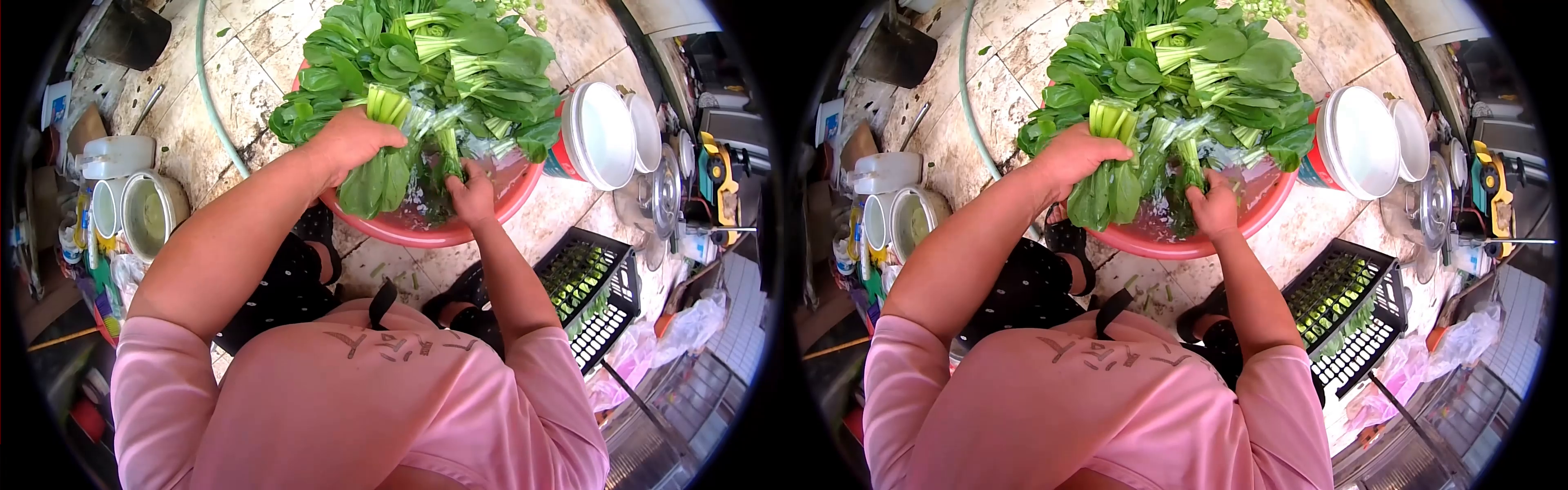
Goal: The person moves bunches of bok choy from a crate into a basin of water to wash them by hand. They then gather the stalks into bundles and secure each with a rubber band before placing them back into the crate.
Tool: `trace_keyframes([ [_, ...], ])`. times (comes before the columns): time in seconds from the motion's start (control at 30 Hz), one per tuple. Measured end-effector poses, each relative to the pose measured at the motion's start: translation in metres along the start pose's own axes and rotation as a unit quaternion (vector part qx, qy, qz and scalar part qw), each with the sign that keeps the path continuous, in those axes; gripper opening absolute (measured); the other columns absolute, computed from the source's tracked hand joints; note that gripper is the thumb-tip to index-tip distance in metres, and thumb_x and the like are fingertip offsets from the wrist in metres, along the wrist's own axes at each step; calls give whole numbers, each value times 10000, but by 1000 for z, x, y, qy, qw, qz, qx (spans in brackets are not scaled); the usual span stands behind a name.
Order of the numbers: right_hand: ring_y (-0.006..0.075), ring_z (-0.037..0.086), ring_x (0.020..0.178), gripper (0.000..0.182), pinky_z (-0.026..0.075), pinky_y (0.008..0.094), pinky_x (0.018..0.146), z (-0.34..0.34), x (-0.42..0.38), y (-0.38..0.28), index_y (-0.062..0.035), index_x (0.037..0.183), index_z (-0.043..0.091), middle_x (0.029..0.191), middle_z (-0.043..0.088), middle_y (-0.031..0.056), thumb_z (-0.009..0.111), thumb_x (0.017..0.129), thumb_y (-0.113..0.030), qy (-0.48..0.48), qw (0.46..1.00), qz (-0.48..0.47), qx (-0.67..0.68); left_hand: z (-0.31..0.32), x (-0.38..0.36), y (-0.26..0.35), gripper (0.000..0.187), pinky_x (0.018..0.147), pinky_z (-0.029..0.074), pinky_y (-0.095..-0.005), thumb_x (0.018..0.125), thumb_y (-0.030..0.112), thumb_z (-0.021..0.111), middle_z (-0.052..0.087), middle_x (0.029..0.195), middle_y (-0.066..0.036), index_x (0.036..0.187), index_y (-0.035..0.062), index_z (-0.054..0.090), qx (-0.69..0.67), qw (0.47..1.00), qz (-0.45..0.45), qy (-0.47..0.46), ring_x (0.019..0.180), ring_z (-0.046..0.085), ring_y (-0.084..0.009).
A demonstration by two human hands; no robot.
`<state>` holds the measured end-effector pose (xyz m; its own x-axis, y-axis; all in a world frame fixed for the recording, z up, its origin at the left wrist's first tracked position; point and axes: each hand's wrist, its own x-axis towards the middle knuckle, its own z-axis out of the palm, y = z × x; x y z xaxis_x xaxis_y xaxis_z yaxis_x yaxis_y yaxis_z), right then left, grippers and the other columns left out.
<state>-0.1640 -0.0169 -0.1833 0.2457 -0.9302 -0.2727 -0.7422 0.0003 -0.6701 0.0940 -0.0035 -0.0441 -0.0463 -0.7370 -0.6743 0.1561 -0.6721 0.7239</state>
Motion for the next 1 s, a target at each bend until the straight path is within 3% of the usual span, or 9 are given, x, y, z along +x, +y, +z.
trace_keyframes([
  [0.27, 335, 589, 988, 491, 477, 388, 872, -9, -28, -110, -49, 1198, 557, 1066, 602, 194, 729, 761, -194, 100, 970, -200, 95, 11, 10, -14, 515, 821, 519, -343, 749, 190, 825, 657, 1061, -84, 1183, 33, 596, -6, 997, 50, -55, 947, 625, -190],
  [0.4, 336, 580, 925, 616, 483, 380, 850, -25, -34, -117, -59, 1286, 520, 1023, 585, 178, 763, 748, -235, -17, 959, -245, 138, 11, 4, -13, 475, 801, 516, -328, 731, 111, 811, 661, 1040, -66, 1155, 38, 609, -41, 995, 92, -16, 901, 624, -174],
  [0.47, 137, 576, 884, 502, 491, 275, 790, -39, -22, -98, -80, 1272, 577, 1007, 609, 54, 751, 827, -236, -155, 933, -99, 310, 8, 5, -12, 471, 812, 519, -328, 718, 57, 786, 663, 1022, -71, 1151, 28, 605, -13, 997, 69, -18, 890, 629, -176],
  [0.53, 77, 573, 792, 347, 479, 219, 755, -43, 0, -74, -51, 1194, 617, 866, 622, -17, 698, 872, -151, -104, 890, -1, 445, 10, -4, -1, 469, 826, 522, -328, 714, 42, 770, 662, 1003, -75, 1149, 16, 597, 51, 996, 78, -8, 886, 630, -177],
  [0.6, 159, 643, 811, 384, 506, 268, 777, -31, 18, -38, -34, 1176, 617, 890, 676, 49, 693, 857, -234, -51, 923, 14, 381, 5, 6, -4, 467, 838, 521, -323, 712, 44, 769, 661, 995, -79, 1143, 10, 596, 80, 992, 96, 8, 883, 630, -179],
  [0.67, 291, 665, 950, 504, 512, 354, 865, -16, 23, -19, -19, 1187, 605, 1050, 680, 167, 685, 818, -353, -71, 991, 112, 20, 3, 5, 2, 471, 839, 520, -324, 712, 45, 770, 660, 1000, -77, 1147, 13, 593, 114, 988, 104, 15, 898, 628, -182],
  [0.77, 341, 647, 1004, 582, 502, 393, 892, 35, 15, -3, 49, 1144, 593, 1080, 655, 246, 681, 793, -407, -55, 985, 88, -139, 1, 3, 8, 495, 850, 516, -329, 714, 52, 779, 654, 1022, -73, 1166, 18, 583, 122, 987, 104, 11, 920, 622, -183],
  [0.9, 358, 595, 1117, 502, 468, 423, 966, 54, 17, -8, 7, 1147, 616, 1226, 602, 225, 634, 816, -370, -189, 951, 132, -204, -1, 4, 8, 525, 859, 511, -328, 718, 67, 791, 649, 1043, -75, 1190, 16, 568, 136, 988, 77, -5, 934, 618, -187],
  [1.0, 366, 613, 1082, 475, 473, 433, 956, 42, 17, 8, 0, 1153, 611, 1146, 636, 239, 627, 813, -331, -118, 973, 170, -98, -2, 5, 5, 537, 856, 513, -328, 718, 69, 794, 650, 1049, -78, 1199, 13, 561, 142, 986, 89, -16, 943, 619, -191],
])
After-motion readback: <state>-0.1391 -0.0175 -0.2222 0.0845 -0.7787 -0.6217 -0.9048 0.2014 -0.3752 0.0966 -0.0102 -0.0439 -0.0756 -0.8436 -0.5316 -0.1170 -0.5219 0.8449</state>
